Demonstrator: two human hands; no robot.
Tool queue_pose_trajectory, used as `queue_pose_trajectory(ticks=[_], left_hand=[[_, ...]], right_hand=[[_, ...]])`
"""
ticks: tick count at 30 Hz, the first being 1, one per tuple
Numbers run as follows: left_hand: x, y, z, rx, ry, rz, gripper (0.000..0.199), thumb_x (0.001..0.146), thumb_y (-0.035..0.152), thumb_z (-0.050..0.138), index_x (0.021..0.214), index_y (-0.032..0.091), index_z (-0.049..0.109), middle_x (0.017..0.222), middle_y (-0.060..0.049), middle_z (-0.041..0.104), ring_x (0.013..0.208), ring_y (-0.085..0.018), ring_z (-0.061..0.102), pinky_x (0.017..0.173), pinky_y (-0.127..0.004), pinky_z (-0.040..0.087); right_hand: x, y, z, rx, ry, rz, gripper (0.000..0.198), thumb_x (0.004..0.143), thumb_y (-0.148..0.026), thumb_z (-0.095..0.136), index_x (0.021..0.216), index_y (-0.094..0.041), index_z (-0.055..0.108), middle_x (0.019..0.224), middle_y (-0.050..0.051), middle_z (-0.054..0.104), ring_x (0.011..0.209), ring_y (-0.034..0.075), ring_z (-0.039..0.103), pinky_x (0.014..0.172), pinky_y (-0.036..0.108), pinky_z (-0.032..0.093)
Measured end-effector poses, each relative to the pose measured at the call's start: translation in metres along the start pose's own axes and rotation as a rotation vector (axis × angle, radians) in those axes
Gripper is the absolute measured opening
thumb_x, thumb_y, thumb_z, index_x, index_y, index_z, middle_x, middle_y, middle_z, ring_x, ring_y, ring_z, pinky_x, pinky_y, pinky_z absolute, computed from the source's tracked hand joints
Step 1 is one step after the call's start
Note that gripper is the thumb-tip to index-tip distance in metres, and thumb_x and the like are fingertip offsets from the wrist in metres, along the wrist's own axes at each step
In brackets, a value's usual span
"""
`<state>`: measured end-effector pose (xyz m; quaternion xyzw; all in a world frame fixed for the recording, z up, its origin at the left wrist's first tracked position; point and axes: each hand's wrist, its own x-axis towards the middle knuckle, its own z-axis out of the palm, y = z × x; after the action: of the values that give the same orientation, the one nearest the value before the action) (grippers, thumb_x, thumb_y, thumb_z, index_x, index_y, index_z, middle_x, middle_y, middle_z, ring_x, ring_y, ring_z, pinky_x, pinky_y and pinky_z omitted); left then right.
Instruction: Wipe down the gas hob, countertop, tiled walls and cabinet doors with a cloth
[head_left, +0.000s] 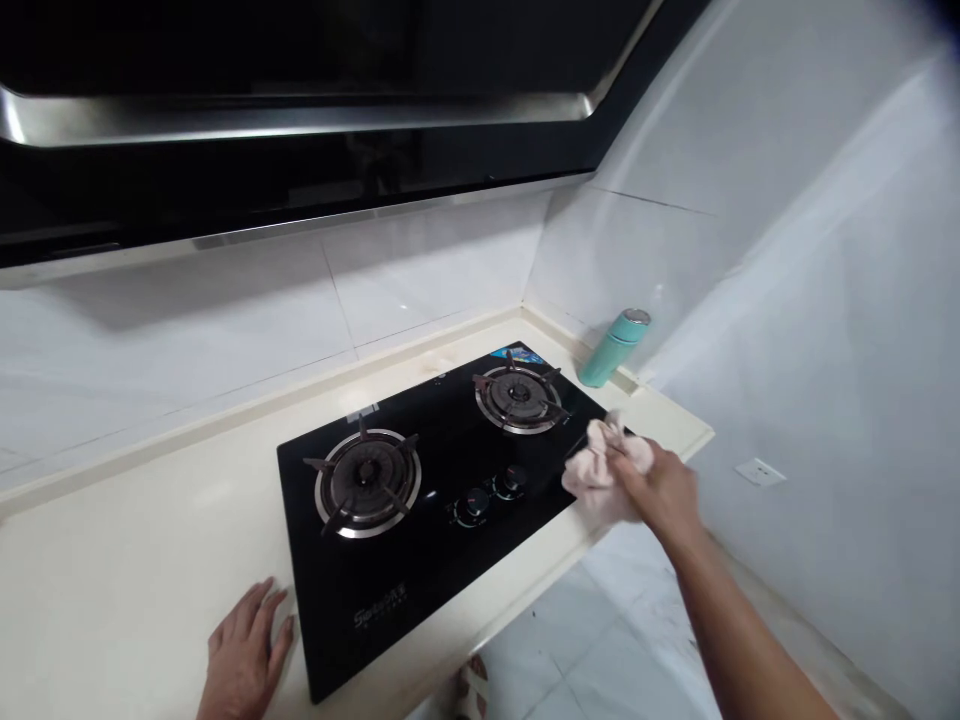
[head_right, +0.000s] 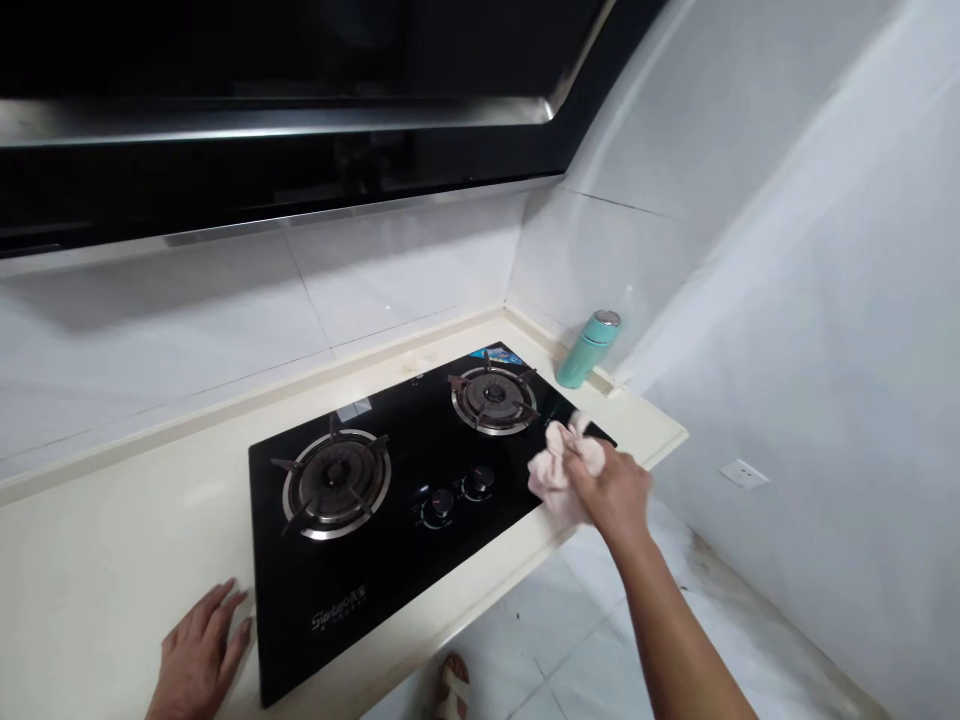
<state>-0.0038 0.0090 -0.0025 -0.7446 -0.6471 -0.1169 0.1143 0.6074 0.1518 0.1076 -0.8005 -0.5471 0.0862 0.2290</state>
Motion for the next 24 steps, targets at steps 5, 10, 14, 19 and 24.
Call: queue_pose_trajectory(ticks=[5,10,14,19,24], left_hand=[[0.000,-0.001,0.000,0.003,-0.024,-0.019,0.040,0.098,0.045,0.038,0.125,0.024,0.058,0.137,-0.010,0.060,0.128,-0.028,0.054,0.096,-0.044,0.043],[0.002,0.005,-0.005,-0.016,-0.049,-0.057,0.043,0.098,0.047,0.034,0.123,0.023,0.060,0.137,-0.011,0.060,0.128,-0.029,0.053,0.097,-0.046,0.043],[0.004,0.008,-0.006,-0.018,-0.049,-0.071,0.048,0.099,0.048,0.032,0.122,0.019,0.062,0.137,-0.013,0.060,0.128,-0.032,0.053,0.098,-0.048,0.043],[0.004,0.007,-0.004,-0.027,-0.054,-0.066,0.048,0.099,0.047,0.033,0.123,0.018,0.062,0.136,-0.014,0.060,0.128,-0.032,0.053,0.098,-0.048,0.043],[0.004,0.008,-0.007,-0.005,-0.038,-0.047,0.044,0.100,0.044,0.034,0.123,0.019,0.061,0.135,-0.013,0.061,0.126,-0.031,0.054,0.096,-0.046,0.043]], right_hand=[[0.035,-0.026,0.075,-0.160,-0.299,-0.171,0.049,0.085,-0.055,0.060,0.125,-0.029,0.069,0.134,0.011,0.061,0.123,0.033,0.055,0.096,0.042,0.046],[0.028,-0.026,0.111,-0.205,-0.356,-0.166,0.050,0.088,-0.060,0.057,0.135,-0.043,0.060,0.162,0.003,0.028,0.140,0.044,0.030,0.099,0.061,0.040],[-0.010,-0.021,0.105,-0.223,-0.287,-0.155,0.048,0.093,-0.054,0.051,0.136,-0.035,0.060,0.148,0.010,0.043,0.126,0.039,0.040,0.097,0.057,0.041],[-0.116,-0.040,0.112,-0.125,-0.253,-0.332,0.044,0.090,-0.050,0.054,0.123,-0.025,0.068,0.131,0.013,0.051,0.114,0.032,0.047,0.101,0.049,0.040],[-0.181,-0.066,0.108,0.560,-0.474,-0.569,0.024,0.085,-0.039,0.061,0.102,-0.025,0.071,0.110,0.006,0.061,0.108,0.023,0.057,0.096,0.038,0.048]])
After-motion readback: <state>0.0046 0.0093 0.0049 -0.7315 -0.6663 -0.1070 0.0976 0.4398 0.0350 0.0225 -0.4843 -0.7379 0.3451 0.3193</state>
